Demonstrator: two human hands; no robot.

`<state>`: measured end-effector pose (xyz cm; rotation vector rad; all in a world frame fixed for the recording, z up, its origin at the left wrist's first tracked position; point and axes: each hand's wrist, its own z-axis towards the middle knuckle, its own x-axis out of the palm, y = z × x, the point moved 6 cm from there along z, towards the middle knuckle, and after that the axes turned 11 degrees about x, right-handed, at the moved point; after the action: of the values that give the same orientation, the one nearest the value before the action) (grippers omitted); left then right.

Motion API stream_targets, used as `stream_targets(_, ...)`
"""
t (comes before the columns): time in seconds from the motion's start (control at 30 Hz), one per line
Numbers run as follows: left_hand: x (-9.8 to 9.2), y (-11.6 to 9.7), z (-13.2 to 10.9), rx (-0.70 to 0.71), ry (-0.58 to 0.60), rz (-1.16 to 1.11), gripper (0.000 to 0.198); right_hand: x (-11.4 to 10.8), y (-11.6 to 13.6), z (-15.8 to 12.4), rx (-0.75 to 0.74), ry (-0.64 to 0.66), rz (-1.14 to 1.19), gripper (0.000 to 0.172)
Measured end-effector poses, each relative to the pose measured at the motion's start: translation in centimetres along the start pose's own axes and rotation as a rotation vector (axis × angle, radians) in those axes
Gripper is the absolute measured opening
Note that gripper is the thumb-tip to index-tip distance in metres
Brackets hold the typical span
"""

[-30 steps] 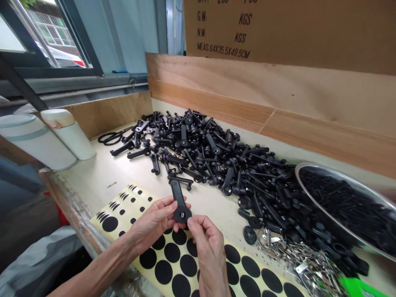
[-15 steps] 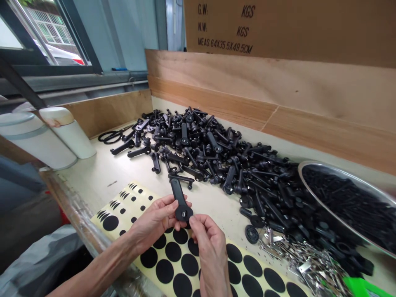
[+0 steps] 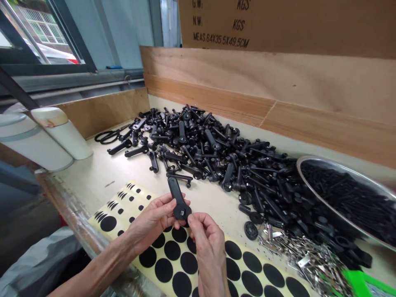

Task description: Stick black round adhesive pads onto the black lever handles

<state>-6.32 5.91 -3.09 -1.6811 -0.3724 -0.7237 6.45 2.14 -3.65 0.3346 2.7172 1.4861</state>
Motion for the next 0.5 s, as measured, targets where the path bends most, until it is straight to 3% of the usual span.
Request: stream_targets(0.5,0.51,-0.66,-0.33,0.015,0.029,0.039,0.024,-0.14,0.89,-0.4,-0.156,-0.088,-0.103,0.032)
